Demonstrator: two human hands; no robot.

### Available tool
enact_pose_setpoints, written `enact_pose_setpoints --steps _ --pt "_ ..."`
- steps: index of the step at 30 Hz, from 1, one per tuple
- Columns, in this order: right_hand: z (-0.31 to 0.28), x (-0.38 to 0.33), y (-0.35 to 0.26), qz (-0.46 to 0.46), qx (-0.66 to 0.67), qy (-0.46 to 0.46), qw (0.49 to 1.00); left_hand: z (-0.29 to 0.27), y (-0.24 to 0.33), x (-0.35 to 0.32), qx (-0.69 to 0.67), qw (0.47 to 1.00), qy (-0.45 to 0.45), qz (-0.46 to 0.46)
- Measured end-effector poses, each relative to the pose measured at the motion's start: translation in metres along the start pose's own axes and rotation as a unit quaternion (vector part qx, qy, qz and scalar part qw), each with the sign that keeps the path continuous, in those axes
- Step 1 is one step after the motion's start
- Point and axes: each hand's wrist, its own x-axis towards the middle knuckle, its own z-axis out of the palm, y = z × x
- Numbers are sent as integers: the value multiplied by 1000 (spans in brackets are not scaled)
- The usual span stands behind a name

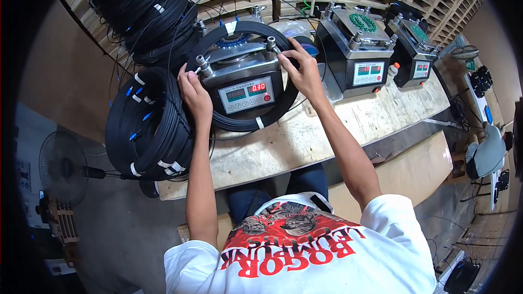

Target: Handling, coiling, and testing black cables using industrial machinery in a factory.

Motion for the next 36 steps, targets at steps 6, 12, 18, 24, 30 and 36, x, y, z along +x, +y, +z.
enact_pose_setpoints --steps 6,12,18,24,30,36 --pt "1 2 -4 -35 -48 -2 998 1 -3 1 -2 1000 11 20" --pt "1 2 -4 -2 -29 7 1000 2 -11 -2 7 999 27 24" --pt "1 6 8 39 -55 18 998 2 -2 0 3 1000 5 3" --pt "0 -4 -25 -10 -116 97 988 -3 -6 -1 3 1000 -1 19" --pt "2 2 -13 99 38 43 993 0 1 -3 -16 1000 -4 -8" --pt "6 5 -17 88 19 85 992 -1 -9 -1 -1 1000 0 20"
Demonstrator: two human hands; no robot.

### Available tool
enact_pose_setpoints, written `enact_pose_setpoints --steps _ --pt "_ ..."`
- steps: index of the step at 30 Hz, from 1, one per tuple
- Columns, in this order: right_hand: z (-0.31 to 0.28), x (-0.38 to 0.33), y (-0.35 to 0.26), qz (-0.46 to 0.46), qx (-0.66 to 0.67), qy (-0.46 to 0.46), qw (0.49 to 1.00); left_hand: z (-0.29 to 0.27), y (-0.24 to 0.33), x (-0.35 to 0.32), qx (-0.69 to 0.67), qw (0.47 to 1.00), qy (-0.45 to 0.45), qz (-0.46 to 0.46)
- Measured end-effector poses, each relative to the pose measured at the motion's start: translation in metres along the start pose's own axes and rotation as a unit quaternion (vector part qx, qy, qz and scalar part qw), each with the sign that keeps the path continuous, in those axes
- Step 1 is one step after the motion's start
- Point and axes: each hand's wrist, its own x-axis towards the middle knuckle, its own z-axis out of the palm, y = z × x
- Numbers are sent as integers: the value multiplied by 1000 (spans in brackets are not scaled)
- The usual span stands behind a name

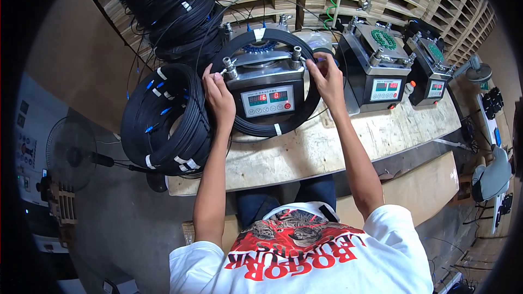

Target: Handling, coiling, and testing black cables using industrial machinery in a factory.

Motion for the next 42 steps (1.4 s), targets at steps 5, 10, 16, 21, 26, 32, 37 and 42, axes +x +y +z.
enact_pose_setpoints --steps 5,10,16,21,26,32,37,42 --pt "-1 1 7 -10 36 -38 999 2 0 0 10 1000 25 15" --pt "-5 9 8 33 -16 -27 999 1 6 -3 3 1000 -5 -3" --pt "1 -3 10 2 56 -40 998 -1 8 -4 -1 1000 4 -3" --pt "24 -22 0 8 109 52 993 -1 6 2 13 999 7 29" --pt "34 -80 20 -151 -189 -136 961 1 9 0 2 1000 9 26" --pt "37 -89 32 -134 -246 -157 947 5 8 -2 24 998 28 57" --pt "47 -89 24 -118 -275 -139 944 4 10 -2 16 998 27 54" --pt "48 -84 20 -75 -277 -138 948 11 13 -4 44 996 40 68"
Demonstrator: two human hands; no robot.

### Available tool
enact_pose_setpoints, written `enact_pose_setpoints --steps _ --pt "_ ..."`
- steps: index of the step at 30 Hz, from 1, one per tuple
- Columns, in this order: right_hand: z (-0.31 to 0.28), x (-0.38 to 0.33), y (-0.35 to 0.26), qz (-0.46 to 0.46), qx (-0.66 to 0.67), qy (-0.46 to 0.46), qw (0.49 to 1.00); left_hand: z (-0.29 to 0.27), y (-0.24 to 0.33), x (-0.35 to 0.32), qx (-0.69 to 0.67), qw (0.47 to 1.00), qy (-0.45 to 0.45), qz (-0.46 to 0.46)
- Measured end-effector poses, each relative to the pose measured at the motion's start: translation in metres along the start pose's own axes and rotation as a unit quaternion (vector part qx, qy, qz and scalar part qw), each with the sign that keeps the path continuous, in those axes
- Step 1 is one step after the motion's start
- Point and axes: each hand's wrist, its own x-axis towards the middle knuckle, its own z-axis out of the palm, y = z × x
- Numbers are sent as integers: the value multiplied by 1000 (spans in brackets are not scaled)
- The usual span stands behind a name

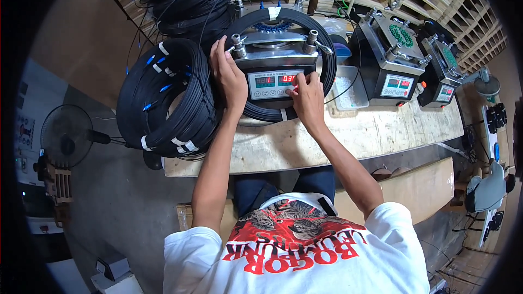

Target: Handling, coiling, and testing black cables using industrial machinery in a factory.

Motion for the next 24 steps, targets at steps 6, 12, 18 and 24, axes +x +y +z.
enact_pose_setpoints --steps 6,12,18,24 --pt "0 -2 -2 4 12 11 1000 -1 -3 -1 3 1000 -5 -5" --pt "2 -5 2 -11 9 22 1000 0 -1 -2 11 1000 -13 -26" --pt "4 -7 4 -36 -4 37 999 -3 9 -3 23 999 -18 -33" --pt "3 -9 10 -77 -16 19 997 -24 30 -28 21 996 -87 -28"
